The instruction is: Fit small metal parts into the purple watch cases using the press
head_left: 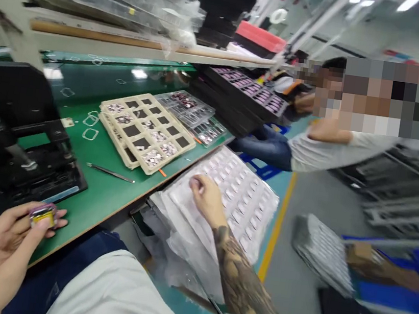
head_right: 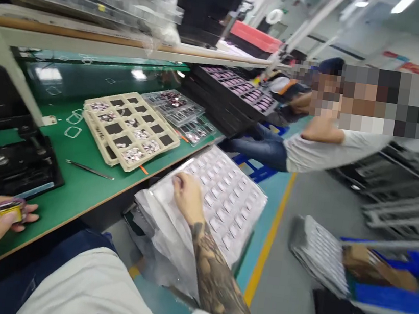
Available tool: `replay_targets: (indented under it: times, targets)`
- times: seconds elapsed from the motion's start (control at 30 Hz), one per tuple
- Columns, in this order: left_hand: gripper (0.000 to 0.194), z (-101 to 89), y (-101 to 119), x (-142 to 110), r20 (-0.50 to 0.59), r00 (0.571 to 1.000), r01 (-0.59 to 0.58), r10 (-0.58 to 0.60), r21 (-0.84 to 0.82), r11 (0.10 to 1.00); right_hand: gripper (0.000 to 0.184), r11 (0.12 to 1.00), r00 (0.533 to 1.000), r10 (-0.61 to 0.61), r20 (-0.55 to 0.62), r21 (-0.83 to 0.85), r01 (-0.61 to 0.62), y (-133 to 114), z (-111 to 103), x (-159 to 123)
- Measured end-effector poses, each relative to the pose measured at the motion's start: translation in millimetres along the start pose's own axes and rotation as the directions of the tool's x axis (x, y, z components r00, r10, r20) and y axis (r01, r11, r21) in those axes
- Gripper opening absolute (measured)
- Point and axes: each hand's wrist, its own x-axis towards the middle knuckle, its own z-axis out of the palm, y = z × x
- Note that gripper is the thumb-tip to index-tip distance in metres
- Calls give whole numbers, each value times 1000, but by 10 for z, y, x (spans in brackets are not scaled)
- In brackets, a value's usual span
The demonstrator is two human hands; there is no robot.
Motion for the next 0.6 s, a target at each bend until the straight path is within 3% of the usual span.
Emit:
replay_targets:
  times: [0.07,0.13,0.17,0.23,0.33,0.4,0.43,0.53,0.6]
  targets:
    - [42,45,51,9,29,999,32,-28,-122,992,26,993,987,-67,-147,90,80,-289,-94,18]
    - [38,68,67,40,46,999,19,-10,-199,980,13,967,960,-119,-252,188,169,-660,-104,36]
    - [34,74,65,59,43,999,-2,12,-208,978,19,939,956,-127,-265,278,202,-865,-74,42]
    - [27,81,50,92,8,996,-90,92,-171,981,35,849,954,-214,-211,443,288,-1288,45,50]
    - [21,108,28,103,-72,980,-190,184,-90,978,41,586,900,-424,-105,726,360,-1882,311,70]
    - [22,142,25,90,-118,984,-153,136,-147,977,38,417,859,-500,-107,840,347,-2204,498,81]
    - [22,161,27,83,-126,988,-119,94,-203,972,37,364,860,-496,-114,873,326,-2336,584,80]
    - [28,205,46,76,-107,994,-57,19,-365,929,47,306,887,-460,-43,930,203,-2620,785,45]
    - [39,217,57,82,-91,996,-46,8,-429,902,51,315,868,-495,26,937,151,-2728,866,13]
